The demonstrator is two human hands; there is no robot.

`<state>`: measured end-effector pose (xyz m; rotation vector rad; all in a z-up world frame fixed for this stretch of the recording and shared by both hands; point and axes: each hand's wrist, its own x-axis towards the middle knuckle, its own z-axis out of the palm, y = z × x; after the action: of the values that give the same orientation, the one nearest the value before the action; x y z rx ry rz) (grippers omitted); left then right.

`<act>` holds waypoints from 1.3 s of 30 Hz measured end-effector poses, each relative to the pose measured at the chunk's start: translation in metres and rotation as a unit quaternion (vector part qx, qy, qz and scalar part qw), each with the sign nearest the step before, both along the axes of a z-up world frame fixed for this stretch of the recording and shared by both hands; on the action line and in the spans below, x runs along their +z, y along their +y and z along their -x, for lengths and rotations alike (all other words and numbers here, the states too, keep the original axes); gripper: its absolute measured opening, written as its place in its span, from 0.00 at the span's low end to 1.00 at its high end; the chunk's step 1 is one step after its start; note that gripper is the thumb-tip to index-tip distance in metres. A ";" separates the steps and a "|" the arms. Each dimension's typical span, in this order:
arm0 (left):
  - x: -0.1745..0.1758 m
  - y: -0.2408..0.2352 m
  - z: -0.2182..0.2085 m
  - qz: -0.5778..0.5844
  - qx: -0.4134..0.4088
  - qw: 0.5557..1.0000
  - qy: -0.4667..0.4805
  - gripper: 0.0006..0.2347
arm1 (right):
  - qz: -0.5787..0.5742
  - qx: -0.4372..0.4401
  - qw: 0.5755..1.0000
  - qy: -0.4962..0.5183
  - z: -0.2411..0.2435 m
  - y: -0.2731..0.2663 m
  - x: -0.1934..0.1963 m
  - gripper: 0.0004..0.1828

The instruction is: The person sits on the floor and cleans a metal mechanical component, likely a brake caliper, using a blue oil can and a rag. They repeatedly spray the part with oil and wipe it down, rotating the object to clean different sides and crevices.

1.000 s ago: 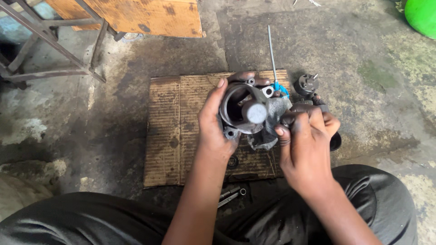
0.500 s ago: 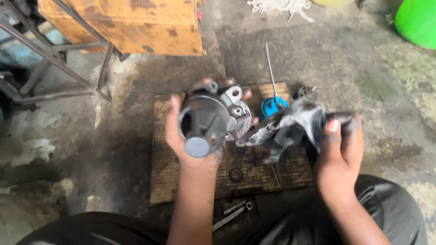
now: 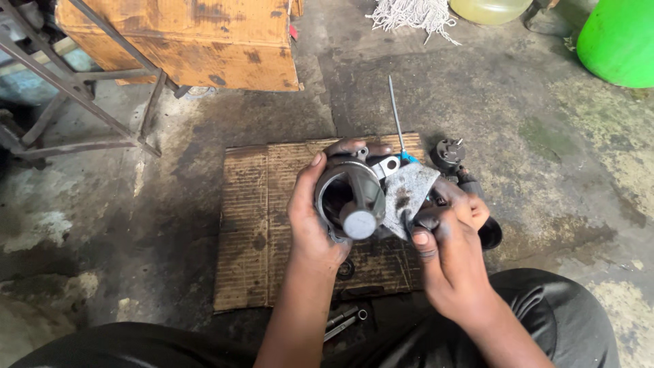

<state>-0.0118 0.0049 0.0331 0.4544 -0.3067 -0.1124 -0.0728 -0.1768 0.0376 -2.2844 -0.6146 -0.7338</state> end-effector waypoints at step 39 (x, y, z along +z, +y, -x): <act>-0.009 -0.024 0.004 -0.009 -0.042 0.999 0.023 0.20 | 0.031 0.040 0.998 -0.047 -0.004 -0.023 0.010 0.12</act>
<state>-0.0162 -0.0186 0.0237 0.4555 -0.2793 -0.2068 -0.0690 -0.1994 0.0480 -2.2766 -0.7771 -0.7966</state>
